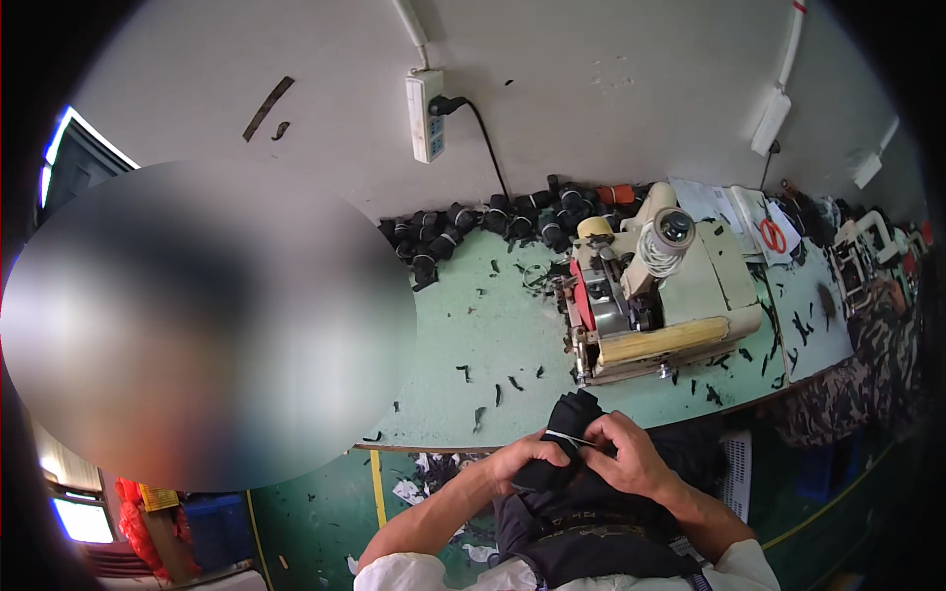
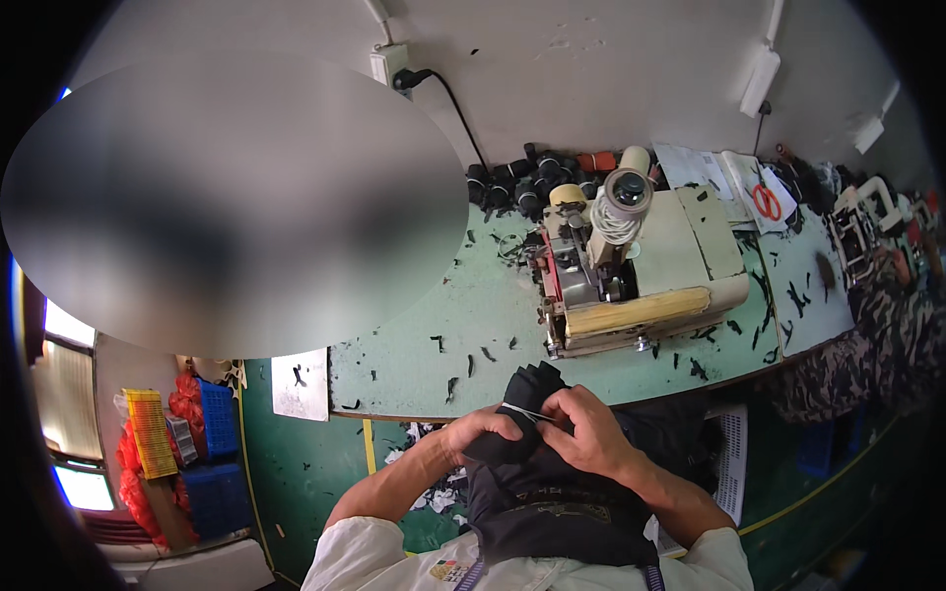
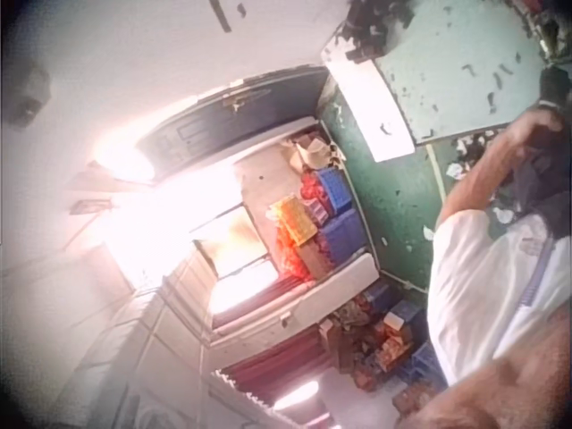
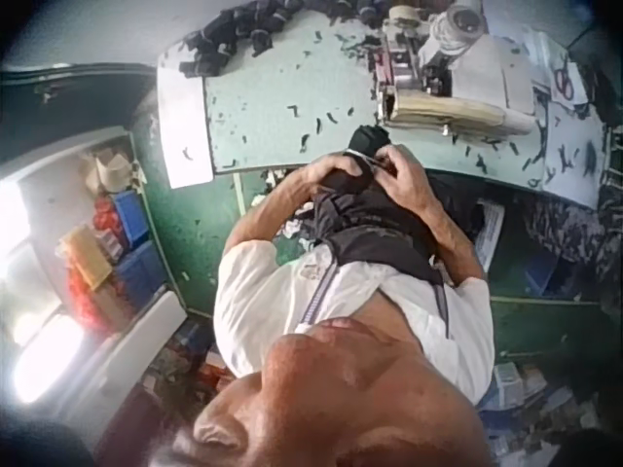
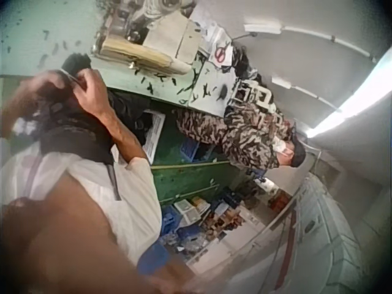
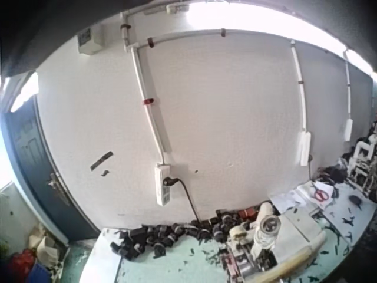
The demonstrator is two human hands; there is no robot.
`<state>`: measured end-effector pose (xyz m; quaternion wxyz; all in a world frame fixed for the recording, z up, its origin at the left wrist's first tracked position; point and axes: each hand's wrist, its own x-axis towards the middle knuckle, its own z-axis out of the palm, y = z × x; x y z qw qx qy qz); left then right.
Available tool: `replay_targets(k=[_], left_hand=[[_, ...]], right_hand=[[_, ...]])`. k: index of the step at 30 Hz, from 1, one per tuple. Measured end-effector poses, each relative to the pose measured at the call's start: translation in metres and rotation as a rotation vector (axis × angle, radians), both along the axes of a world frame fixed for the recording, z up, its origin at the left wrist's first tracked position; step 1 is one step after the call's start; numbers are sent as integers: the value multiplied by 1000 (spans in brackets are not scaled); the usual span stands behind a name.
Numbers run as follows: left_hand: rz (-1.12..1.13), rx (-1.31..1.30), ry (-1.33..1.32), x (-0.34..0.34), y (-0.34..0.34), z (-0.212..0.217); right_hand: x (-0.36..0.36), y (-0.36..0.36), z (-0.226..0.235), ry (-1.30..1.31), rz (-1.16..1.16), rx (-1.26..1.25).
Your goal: The person feeds leather parts through a skiving machine, sorts bundles of strips by hand, opens the machine cover to clean debris from the interior, and feeds the strips through the machine to skive their edges.
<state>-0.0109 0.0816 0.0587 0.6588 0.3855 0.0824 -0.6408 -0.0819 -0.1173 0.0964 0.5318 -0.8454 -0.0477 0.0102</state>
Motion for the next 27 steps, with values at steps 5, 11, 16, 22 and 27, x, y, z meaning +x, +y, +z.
replay_targets(k=[5, 11, 16, 22, 27], left_hand=[[12, 37, -51, 2, 8, 4], [10, 69, -92, 6, 5, 17], [-103, 13, -105, 4, 14, 28], [-211, -43, -306, 29, -1, -80], [-325, -181, -261, 41, -66, -89]], right_hand=[[5, 8, -2, -196, 86, -319], [17, 0, 1, -187, 127, -380], [8, -12, -5, -277, 232, -71], [-8, -1, -37, -187, -16, 289], [-16, 1, -36, -22, -81, 481]])
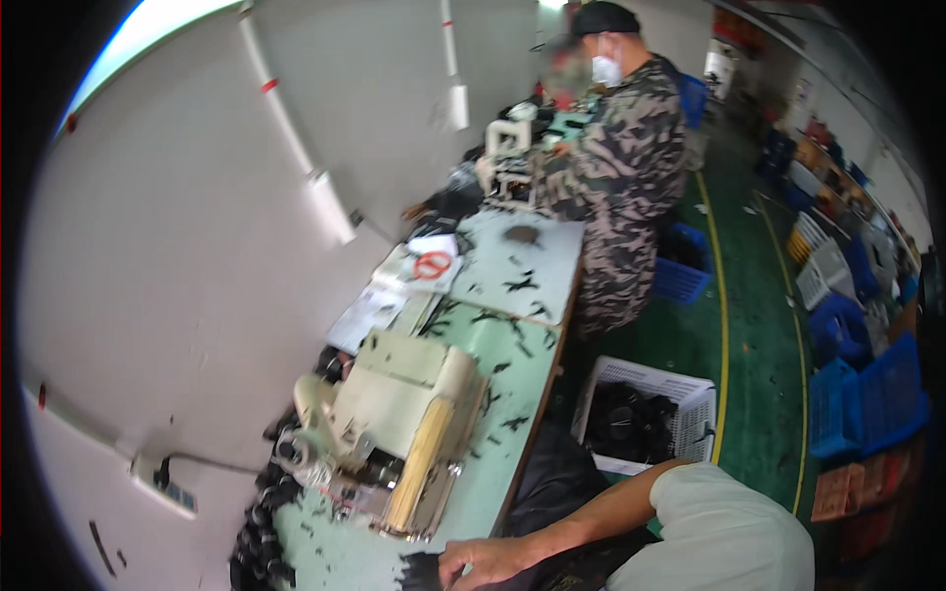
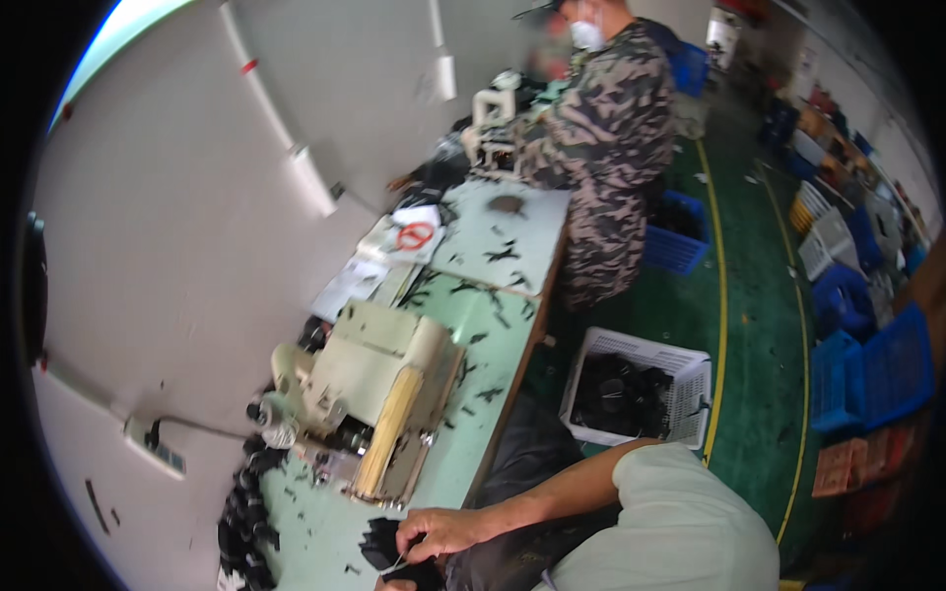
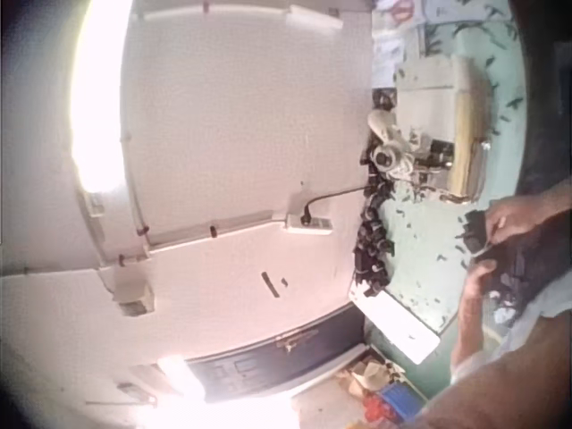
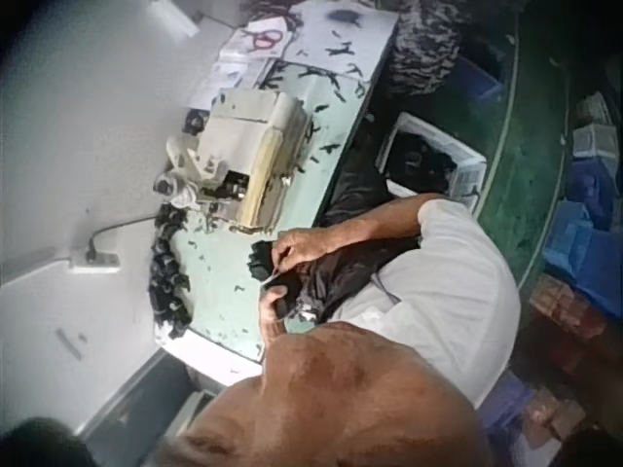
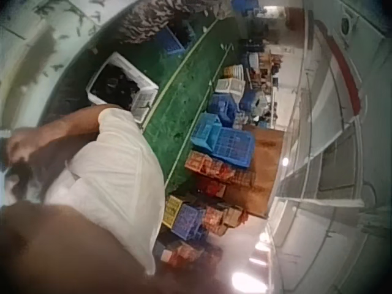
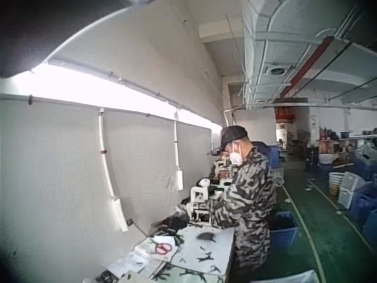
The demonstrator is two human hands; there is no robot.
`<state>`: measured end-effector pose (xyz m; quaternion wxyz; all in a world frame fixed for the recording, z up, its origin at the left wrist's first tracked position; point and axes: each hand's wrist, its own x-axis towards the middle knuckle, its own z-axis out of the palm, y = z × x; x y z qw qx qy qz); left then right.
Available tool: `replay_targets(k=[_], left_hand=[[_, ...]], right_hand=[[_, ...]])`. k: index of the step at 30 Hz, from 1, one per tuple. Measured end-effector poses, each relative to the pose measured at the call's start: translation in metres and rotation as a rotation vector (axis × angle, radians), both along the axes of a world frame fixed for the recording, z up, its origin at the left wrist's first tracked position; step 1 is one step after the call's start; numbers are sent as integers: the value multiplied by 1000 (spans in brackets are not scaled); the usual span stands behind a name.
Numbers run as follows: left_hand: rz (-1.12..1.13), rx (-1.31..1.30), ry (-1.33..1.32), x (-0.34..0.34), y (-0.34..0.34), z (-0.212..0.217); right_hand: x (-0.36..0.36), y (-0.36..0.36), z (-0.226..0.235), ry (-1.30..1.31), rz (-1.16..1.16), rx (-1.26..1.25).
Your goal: The person feeds leather parts through a skiving machine, sorts bundles of strips by hand, opens the machine cover to clean debris from the interior, and feeds the strips through the machine to skive their edges.
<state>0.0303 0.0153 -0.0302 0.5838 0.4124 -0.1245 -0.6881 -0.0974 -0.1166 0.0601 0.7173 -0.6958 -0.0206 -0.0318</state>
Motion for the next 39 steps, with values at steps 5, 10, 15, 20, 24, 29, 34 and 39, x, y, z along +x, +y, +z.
replay_targets(k=[5, 10, 15, 20, 24, 29, 34, 39], left_hand=[[39, -69, 82, 0, -27, -2], [164, -82, 166, -7, -13, 7], [317, -74, 255, -24, 13, 26], [449, -60, 345, -34, 32, 38], [678, 1, 435, -65, 71, 54], [778, -85, 563, -72, 36, 76], [737, -145, 471, -55, 40, 73], [775, -105, 406, -56, 60, 64]], right_hand=[[3, -6, -3, 244, 130, 668], [14, -45, -9, 495, 443, 905], [3, -54, 28, -54, 350, -886], [3, -40, -21, -282, -70, -918], [25, -33, -61, 24, -563, -232], [20, -88, -99, 186, -741, -665], [23, -93, -116, 4, -690, -922], [14, -79, -122, -32, -602, -1012]])
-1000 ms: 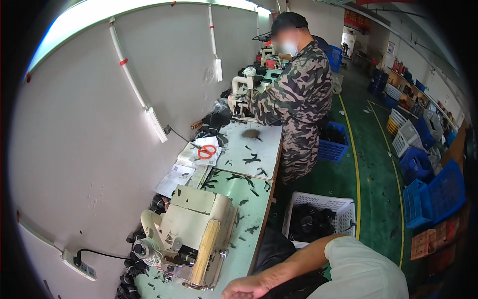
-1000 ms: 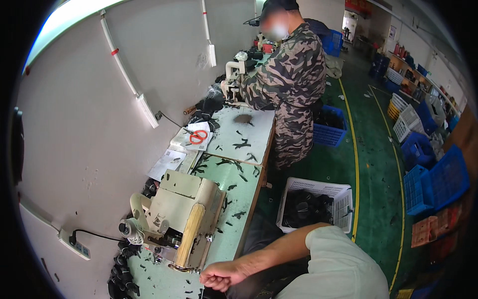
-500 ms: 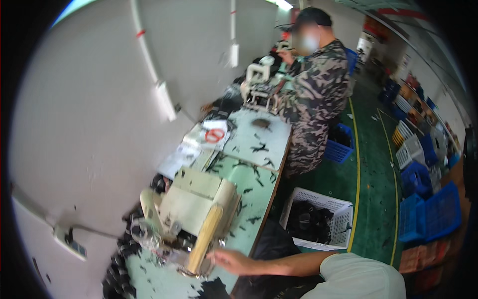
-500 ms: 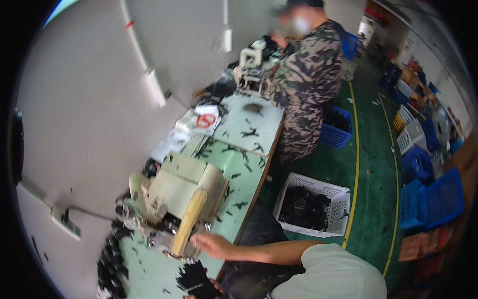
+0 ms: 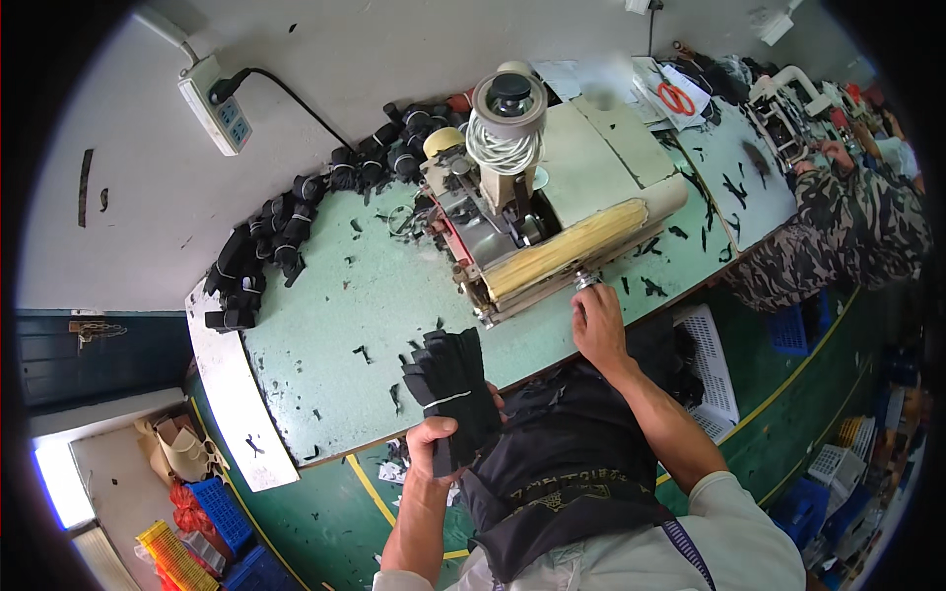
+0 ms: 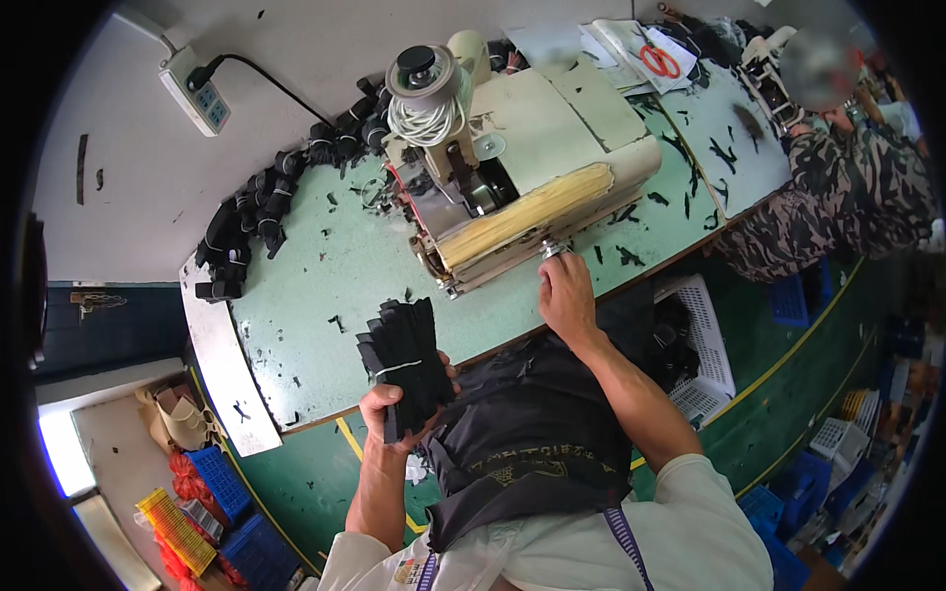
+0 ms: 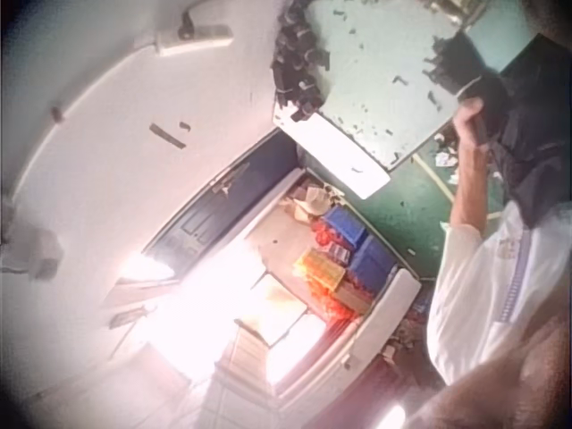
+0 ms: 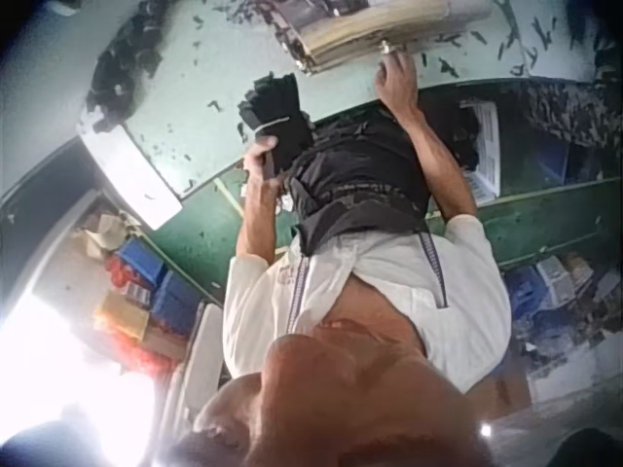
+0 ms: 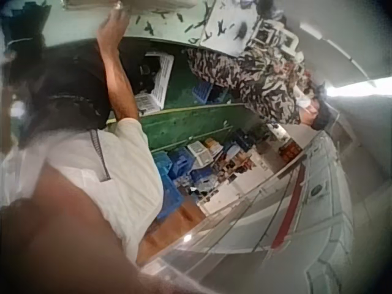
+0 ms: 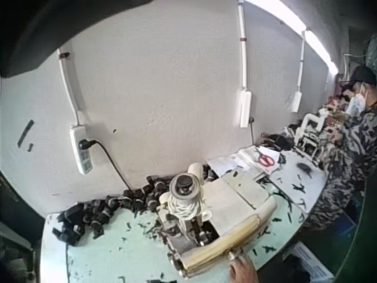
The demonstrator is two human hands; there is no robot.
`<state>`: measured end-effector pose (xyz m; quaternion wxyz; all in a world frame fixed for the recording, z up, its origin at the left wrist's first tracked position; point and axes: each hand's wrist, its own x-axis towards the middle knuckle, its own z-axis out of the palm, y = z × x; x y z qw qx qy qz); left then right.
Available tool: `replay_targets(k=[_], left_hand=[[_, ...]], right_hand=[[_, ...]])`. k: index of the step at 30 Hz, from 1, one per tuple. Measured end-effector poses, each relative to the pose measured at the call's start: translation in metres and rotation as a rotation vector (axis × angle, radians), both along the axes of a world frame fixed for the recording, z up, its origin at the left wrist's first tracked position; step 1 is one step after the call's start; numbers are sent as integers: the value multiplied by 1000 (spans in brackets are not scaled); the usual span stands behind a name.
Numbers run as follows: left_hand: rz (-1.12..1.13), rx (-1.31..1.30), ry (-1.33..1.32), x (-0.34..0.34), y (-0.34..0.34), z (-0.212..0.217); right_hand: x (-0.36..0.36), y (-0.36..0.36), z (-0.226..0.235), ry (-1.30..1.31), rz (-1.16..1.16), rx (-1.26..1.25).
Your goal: The person feeds leather parts through a skiving machine, sorts bundles of strips by hand, opens the machine cover to clean debris from the interior, and feeds the strips through the machine to skive their edges.
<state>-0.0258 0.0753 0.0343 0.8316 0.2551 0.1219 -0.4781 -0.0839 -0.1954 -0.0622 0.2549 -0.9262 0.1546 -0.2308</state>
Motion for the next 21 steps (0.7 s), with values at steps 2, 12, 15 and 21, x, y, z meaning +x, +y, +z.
replay_targets(k=[2, 12, 15, 21], left_hand=[[1, 0, -11, 0, 4, 0], [79, -139, 82, 6, 9, -3], [71, -95, 50, 7, 11, -5], [73, -78, 33, 10, 17, -11]], right_hand=[[-2, 4, 4, 20, 27, -51], [-2, 17, 24, 120, 96, -17], [3, 24, 44, 187, 91, -165], [19, 47, 73, 176, 72, -122]])
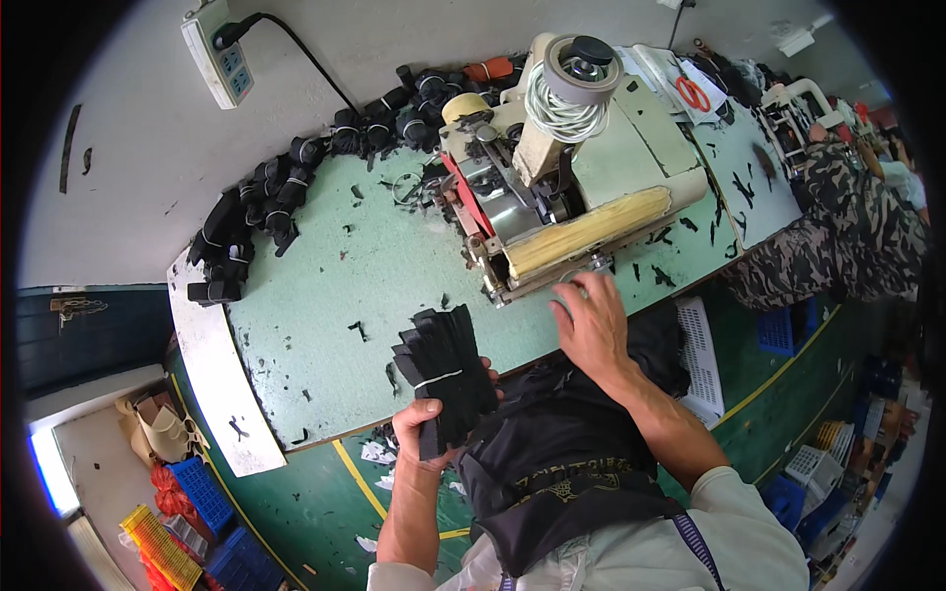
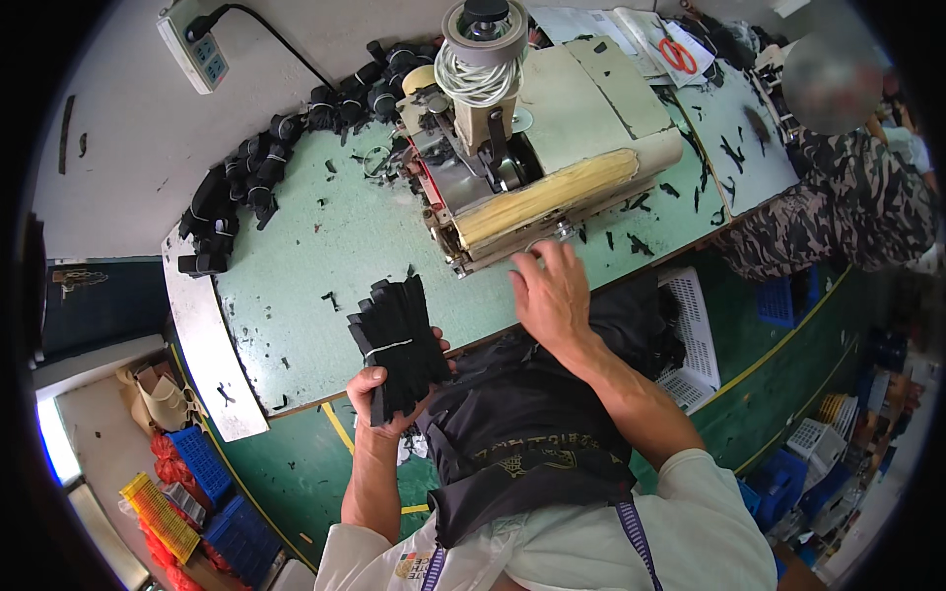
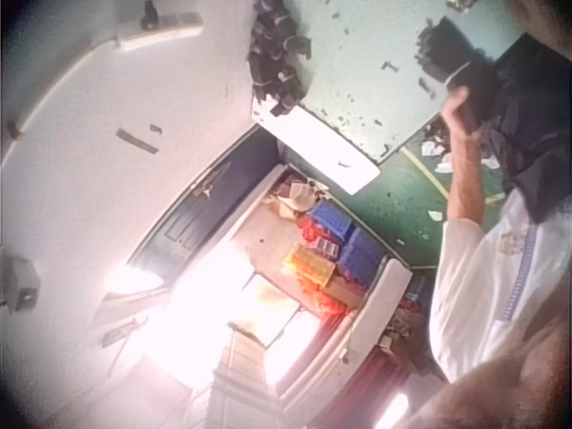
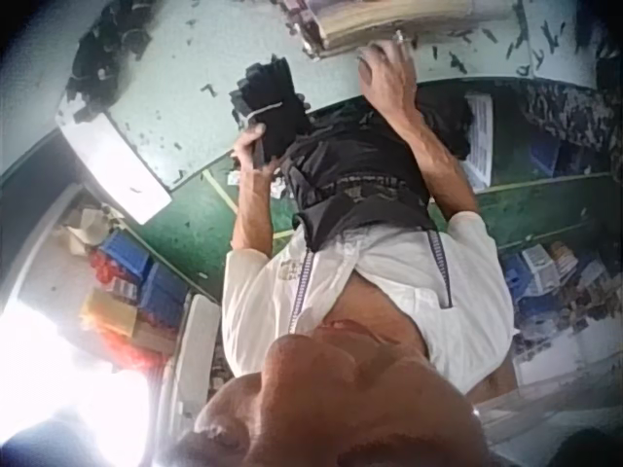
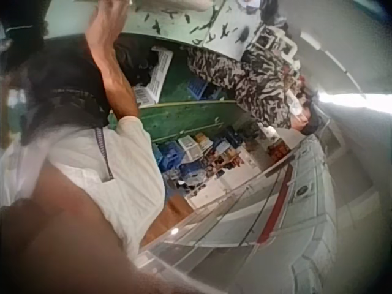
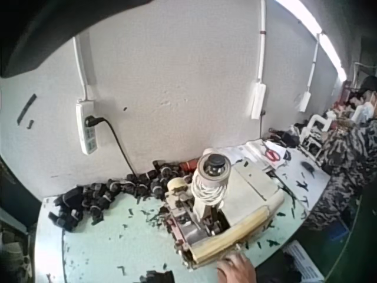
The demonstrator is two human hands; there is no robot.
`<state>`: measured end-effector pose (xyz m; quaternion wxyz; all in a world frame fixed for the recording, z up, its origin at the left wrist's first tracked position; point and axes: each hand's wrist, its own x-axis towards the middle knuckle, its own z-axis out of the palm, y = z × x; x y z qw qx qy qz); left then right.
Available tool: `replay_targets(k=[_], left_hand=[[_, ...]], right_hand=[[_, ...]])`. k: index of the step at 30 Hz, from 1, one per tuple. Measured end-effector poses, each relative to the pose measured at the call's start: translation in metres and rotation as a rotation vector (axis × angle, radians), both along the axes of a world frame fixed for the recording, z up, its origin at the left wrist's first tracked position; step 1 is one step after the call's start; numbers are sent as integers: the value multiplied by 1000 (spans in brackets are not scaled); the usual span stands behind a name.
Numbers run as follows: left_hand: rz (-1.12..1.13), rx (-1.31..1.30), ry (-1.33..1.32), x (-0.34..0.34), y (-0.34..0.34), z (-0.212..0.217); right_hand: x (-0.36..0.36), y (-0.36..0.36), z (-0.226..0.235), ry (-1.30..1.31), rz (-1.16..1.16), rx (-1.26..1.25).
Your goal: The person feeds leather parts through a skiving machine, sorts bundles of strips by hand, opens the machine cover to clean debris from the interior, and feeds the strips through the machine to skive their edges.
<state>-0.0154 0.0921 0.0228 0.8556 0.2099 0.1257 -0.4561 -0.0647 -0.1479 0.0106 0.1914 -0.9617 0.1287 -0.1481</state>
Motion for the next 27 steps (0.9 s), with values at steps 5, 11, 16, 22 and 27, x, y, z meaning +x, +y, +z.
replay_targets(k=[5, 11, 16, 22, 27], left_hand=[[-21, 119, -35, 3, 3, 9], [-142, 379, -14, 2, 28, 4], [-299, 545, -136, 13, 36, 21], [-358, 474, -67, 16, 45, 21], [-357, 456, -97, 18, 45, 17]], right_hand=[[8, 41, 25, 70, 169, 1002], [25, 82, 30, -109, 477, 616], [32, 87, 36, 18, 638, 311], [40, 84, 33, -54, 754, 482], [37, 88, 27, 76, 631, 851]])
